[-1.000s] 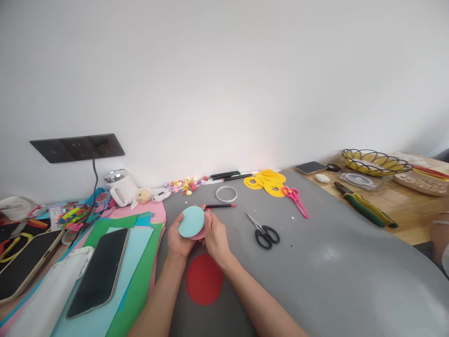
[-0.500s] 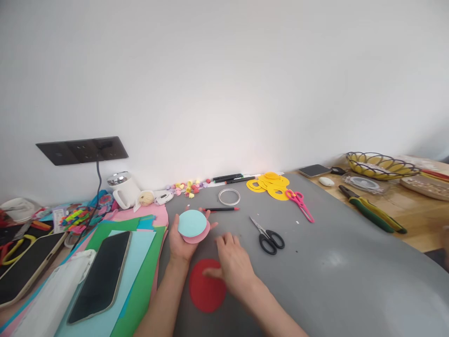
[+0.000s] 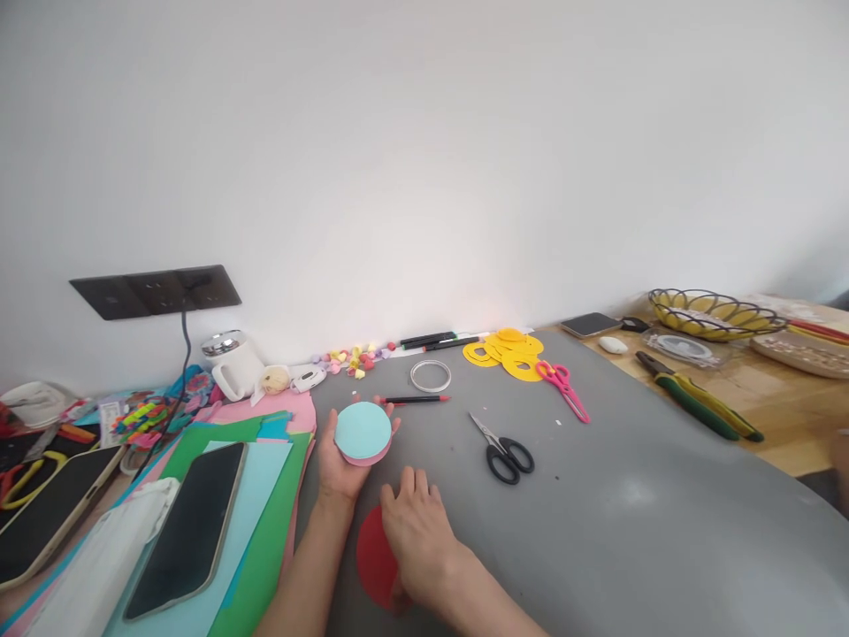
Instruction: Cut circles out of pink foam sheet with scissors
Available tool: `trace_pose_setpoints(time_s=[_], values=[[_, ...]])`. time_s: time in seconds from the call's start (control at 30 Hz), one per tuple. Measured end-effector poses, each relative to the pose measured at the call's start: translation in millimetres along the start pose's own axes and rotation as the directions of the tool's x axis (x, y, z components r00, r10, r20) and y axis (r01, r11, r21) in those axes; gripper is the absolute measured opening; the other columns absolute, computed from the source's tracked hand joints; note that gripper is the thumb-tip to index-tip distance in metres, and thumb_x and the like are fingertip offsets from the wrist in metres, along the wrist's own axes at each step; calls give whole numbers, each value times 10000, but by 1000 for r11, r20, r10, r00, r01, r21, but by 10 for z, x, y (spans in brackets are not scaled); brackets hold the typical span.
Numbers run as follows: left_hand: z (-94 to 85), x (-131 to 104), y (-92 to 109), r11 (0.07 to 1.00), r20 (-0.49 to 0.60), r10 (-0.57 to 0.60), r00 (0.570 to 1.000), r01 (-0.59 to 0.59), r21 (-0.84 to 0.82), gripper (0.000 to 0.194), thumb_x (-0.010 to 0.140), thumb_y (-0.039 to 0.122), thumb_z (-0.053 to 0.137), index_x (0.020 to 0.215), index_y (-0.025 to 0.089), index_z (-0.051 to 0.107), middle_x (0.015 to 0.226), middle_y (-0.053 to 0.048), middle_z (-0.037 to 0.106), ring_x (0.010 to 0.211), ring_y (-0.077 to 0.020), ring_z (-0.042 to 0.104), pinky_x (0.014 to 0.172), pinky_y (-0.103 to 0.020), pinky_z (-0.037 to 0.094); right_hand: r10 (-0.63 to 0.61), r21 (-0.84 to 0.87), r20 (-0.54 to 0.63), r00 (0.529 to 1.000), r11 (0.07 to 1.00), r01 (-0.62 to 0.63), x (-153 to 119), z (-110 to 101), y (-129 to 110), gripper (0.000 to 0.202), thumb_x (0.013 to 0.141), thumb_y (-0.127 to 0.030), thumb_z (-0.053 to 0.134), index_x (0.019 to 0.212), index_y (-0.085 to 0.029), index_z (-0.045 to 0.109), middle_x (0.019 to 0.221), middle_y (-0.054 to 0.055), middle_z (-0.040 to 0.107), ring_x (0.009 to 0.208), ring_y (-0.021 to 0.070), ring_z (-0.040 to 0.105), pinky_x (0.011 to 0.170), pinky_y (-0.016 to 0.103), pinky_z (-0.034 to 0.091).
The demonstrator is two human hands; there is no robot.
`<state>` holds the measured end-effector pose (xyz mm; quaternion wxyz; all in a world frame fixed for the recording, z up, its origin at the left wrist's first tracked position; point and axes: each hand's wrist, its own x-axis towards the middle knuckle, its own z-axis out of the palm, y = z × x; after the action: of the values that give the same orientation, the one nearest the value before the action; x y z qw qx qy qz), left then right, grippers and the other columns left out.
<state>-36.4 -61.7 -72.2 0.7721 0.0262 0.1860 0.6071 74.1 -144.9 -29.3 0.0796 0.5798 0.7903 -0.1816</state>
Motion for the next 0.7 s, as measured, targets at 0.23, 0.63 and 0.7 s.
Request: trace_pose_setpoints(time_s=[0.23, 0.63, 0.7], values=[[10, -17, -1, 999, 33, -37, 999, 36, 21, 367, 811, 435, 547, 1143, 282, 569, 1089, -98, 640, 1186, -365, 501, 927, -641, 356, 24, 65, -12, 1000, 998, -23, -42, 120, -4, 767, 380, -55, 831, 1073, -172, 522, 1059, 129, 584, 805, 284, 651, 566, 293, 475], [-50, 20, 1, 996, 42, -15, 999, 11, 84, 432, 826, 446, 515, 1223, 275, 528, 1165, -113, 627, 1150, -338, 542, 915, -583, 400, 146, 354, -649, 746, 926, 127, 21, 220, 499, 243, 902, -192, 303, 967, -195, 537, 891, 99, 655, 768, 222, 623, 598, 289, 450], [-46, 23, -2, 995, 44, -2, 999, -2, 96, 440, 829, 442, 514, 1238, 280, 517, 1172, -110, 626, 1144, -331, 549, 912, -574, 407, 110, 336, -669, 735, 927, 168, 64, 250, 542, 266, 913, -220, 283, 931, -202, 547, 862, 96, 649, 762, 229, 619, 617, 310, 463]])
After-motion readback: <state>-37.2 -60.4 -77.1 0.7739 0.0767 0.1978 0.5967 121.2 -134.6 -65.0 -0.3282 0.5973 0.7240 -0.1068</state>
